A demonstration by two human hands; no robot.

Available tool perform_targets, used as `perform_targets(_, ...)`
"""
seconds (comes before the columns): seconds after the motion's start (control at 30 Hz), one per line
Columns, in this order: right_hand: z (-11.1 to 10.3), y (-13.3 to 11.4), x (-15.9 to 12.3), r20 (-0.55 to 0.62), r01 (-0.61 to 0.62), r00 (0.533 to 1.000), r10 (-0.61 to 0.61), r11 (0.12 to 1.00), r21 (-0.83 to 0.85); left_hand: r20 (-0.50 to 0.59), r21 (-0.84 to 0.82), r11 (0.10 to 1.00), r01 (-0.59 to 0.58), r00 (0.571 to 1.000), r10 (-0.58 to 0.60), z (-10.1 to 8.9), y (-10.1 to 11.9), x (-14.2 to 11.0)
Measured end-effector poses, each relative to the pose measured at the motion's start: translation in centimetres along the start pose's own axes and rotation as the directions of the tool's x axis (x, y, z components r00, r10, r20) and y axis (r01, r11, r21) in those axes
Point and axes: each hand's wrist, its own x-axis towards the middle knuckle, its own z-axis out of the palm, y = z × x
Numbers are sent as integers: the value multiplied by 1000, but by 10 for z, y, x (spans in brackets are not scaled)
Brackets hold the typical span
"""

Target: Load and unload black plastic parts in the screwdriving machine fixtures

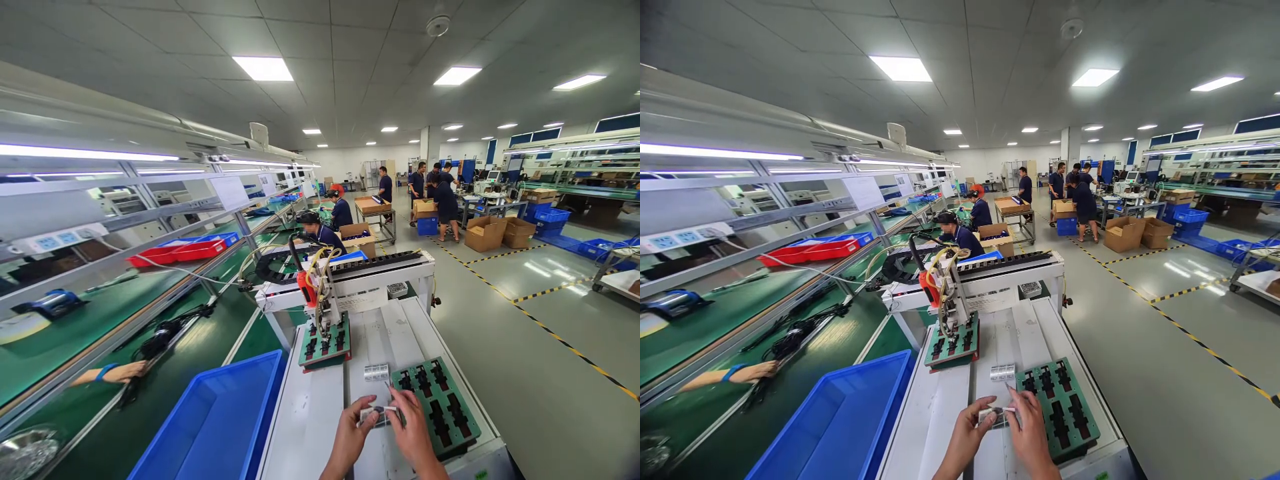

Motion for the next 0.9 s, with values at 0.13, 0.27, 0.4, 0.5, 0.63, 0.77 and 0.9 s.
perform_targets(0.13,1,-1,4,-61,-37,997,41,996,77,-36,-107,994,23,999,-27,-3,-4,-2)
perform_targets(0.27,-4,-5,8,-17,82,997,-81,996,43,-53,-136,991,7,998,-15,-1,-3,-5)
perform_targets(0.4,-3,-9,7,46,175,983,-176,984,18,-85,-112,994,-3,996,-6,2,-2,-5)
perform_targets(0.5,3,-13,2,0,132,991,-133,988,80,-106,-74,997,-1,994,-7,3,-4,-5)
perform_targets(0.63,17,-18,-2,-94,24,996,0,968,249,-113,-21,1000,7,994,-10,4,-8,-10)
perform_targets(0.77,28,-20,-1,-72,-21,996,49,937,348,-83,23,1000,0,997,2,7,-13,-17)
perform_targets(0.9,36,-21,-1,-66,-54,994,85,924,379,-52,57,998,-18,998,21,10,-23,-18)
